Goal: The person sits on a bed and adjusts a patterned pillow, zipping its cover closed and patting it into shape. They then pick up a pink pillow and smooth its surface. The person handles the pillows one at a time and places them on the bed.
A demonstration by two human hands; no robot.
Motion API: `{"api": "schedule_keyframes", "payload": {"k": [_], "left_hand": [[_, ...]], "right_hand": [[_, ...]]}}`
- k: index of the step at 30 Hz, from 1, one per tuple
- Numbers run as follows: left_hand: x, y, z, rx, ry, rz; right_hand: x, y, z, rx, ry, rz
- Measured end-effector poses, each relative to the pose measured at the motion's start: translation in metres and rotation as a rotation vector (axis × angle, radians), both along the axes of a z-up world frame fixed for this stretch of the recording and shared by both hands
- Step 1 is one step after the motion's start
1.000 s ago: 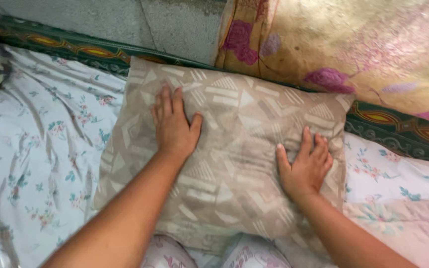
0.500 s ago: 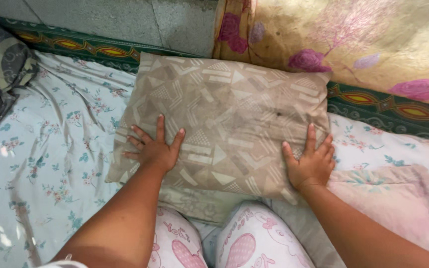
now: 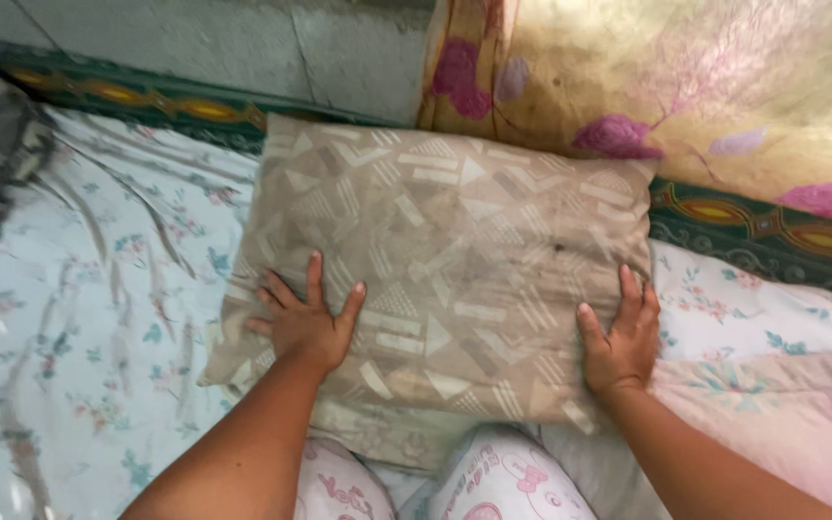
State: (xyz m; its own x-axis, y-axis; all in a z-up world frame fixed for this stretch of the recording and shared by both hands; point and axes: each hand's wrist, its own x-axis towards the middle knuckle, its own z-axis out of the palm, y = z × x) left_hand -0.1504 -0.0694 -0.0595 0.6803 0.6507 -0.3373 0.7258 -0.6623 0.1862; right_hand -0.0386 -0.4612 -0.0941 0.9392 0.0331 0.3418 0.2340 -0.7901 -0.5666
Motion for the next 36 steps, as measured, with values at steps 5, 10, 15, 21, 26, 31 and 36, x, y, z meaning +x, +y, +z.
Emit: {"api": "schedule_keyframes", "payload": {"k": [5,10,15,21,26,31,36], "left_hand": [[-0.009,0.074,0.031,-0.053,-0.089,0.295],[-0.046,0.125,0.028,-0.464,-0.014,0.428],[-0.047,0.110,0.081,-0.762,-0.227,0.420],[-0.023,0.134,0.235,-1.141,-0.591,0.374],[-0.009,0.210,0.314,-1.148,-0.696,0.036],[0.061,0.246,0.223,-1.884,-1.332,1.021],[0.070,0.199,0.070,-1.039,-0.826,0.796]], "right_hand": [[0.006,0.009,0.053,0.127,0.423,-0.336],[0.000,-0.003,0.096,0.336,0.943,-0.434],[0.028,-0.006,0.163,0.529,1.007,-0.202],[0.050,-0.029,0.281,1.002,0.824,-0.055],[0.080,-0.083,0.326,1.458,0.811,0.060],[0.117,-0.087,0.286,1.735,0.717,-0.246],[0.134,-0.045,0.171,0.630,0.831,-0.240]]}}
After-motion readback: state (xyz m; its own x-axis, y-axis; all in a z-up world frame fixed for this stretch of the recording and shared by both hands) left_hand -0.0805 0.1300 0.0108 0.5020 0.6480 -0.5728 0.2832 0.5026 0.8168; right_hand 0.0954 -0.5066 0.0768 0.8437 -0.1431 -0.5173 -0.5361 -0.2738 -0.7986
